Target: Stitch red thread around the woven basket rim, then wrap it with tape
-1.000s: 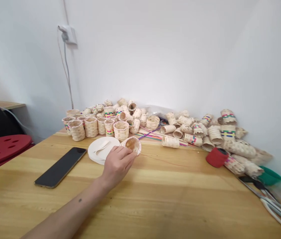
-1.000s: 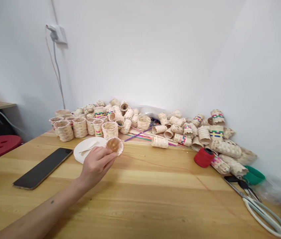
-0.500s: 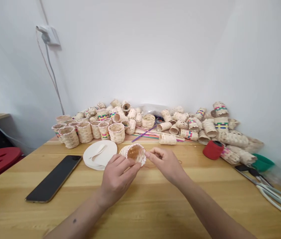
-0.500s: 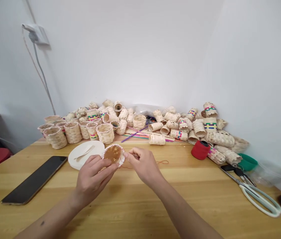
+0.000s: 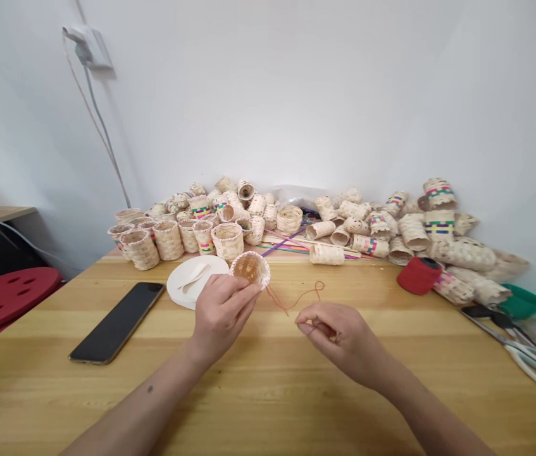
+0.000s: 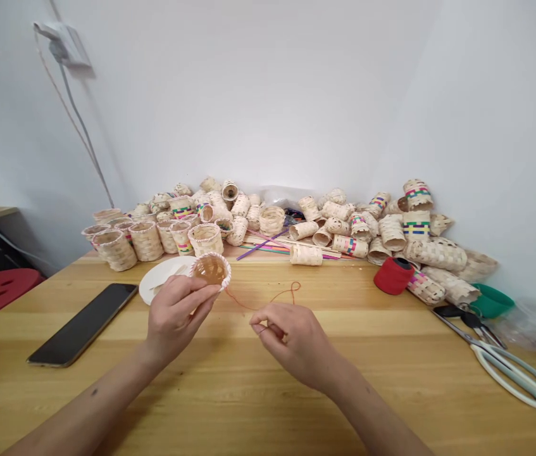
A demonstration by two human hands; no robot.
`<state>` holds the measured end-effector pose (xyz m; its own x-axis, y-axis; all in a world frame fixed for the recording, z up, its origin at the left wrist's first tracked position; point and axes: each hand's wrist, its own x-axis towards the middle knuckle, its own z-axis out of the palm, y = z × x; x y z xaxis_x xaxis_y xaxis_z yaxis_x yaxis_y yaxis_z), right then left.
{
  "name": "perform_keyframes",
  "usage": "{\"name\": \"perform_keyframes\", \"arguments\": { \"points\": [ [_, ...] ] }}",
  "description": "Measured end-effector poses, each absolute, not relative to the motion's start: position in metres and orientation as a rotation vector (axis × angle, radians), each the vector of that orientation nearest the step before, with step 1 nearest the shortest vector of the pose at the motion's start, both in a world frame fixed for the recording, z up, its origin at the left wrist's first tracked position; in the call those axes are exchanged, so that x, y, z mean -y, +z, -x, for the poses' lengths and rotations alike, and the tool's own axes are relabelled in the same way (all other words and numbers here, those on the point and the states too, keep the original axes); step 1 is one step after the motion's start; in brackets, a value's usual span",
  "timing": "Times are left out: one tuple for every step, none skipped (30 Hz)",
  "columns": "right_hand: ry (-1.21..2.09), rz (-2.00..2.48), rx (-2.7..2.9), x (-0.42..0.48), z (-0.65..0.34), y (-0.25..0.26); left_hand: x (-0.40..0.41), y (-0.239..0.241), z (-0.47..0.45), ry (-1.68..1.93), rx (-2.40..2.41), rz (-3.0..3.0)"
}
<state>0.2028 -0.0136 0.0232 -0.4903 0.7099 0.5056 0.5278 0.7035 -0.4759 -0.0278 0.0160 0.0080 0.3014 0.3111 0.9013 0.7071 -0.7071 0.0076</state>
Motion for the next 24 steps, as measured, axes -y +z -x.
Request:
{"name": "perform_keyframes", "arguments": {
  "points": [
    [0.374,1.018,2.166,0.011,-0.205,0.022,-0.016,0.008,0.029,-1.381,0.92,2.183],
    [0.401,1.091,2.119,0.007,-0.206,0.02,-0.016,0.008,0.029,-1.384,0.93,2.181],
    [0.42,1.151,2.074,0.004,-0.206,0.019,-0.016,0.009,0.03,-1.389,0.939,2.18],
    [0.438,1.193,2.038,0.0,-0.206,0.018,-0.016,0.009,0.03,-1.392,0.944,2.179],
    [0.458,1.216,2.018,-0.003,-0.204,0.017,-0.016,0.01,0.03,-1.399,0.945,2.174],
    [0.48,1.227,2.01,-0.007,-0.202,0.016,-0.016,0.01,0.029,-1.406,0.944,2.169],
    [0.507,1.227,2.016,-0.011,-0.199,0.015,-0.016,0.011,0.029,-1.414,0.942,2.162],
    [0.538,1.221,2.032,-0.015,-0.195,0.014,-0.016,0.011,0.029,-1.42,0.941,2.158],
    [0.568,1.212,2.05,-0.019,-0.19,0.012,-0.016,0.011,0.029,-1.426,0.938,2.161],
    [0.598,1.2,2.069,-0.023,-0.185,0.01,-0.016,0.012,0.029,-1.43,0.936,2.167],
    [0.616,1.183,2.083,-0.027,-0.18,0.007,-0.016,0.012,0.029,-1.434,0.937,2.173],
    [0.621,1.161,2.094,-0.03,-0.175,0.005,-0.016,0.012,0.03,-1.433,0.943,2.182],
    [0.615,1.136,2.102,-0.031,-0.171,0.003,-0.016,0.012,0.03,-1.432,0.949,2.186],
    [0.606,1.116,2.099,-0.031,-0.167,0.002,-0.017,0.011,0.03,-1.43,0.957,2.185],
    [0.579,1.093,2.094,-0.029,-0.165,0.002,-0.017,0.011,0.031,-1.428,0.966,2.178],
    [0.52,1.057,2.091,-0.024,-0.164,0.003,-0.018,0.011,0.031,-1.427,0.974,2.169],
    [0.426,1.007,2.095,-0.017,-0.164,0.006,-0.019,0.011,0.031,-1.426,0.982,2.156],
    [0.305,0.944,2.11,-0.008,-0.165,0.009,-0.019,0.01,0.031,-1.427,0.994,2.141],
    [0.153,0.861,2.13,0.003,-0.166,0.013,-0.02,0.01,0.031,-1.424,1.008,2.128],
    [0.014,0.785,2.161,0.014,-0.168,0.017,-0.021,0.009,0.031,-1.419,1.027,2.115],
    [-0.096,0.72,2.191,0.024,-0.17,0.022,-0.022,0.009,0.031,-1.409,1.047,2.104],
    [-0.162,0.665,2.227,0.034,-0.172,0.027,-0.023,0.008,0.031,-1.397,1.071,2.098],
    [-0.199,0.609,2.26,0.043,-0.173,0.031,-0.024,0.008,0.031,-1.386,1.1,2.097],
    [-0.217,0.558,2.28,0.051,-0.174,0.035,-0.025,0.008,0.031,-1.379,1.13,2.106]
  ]
}}
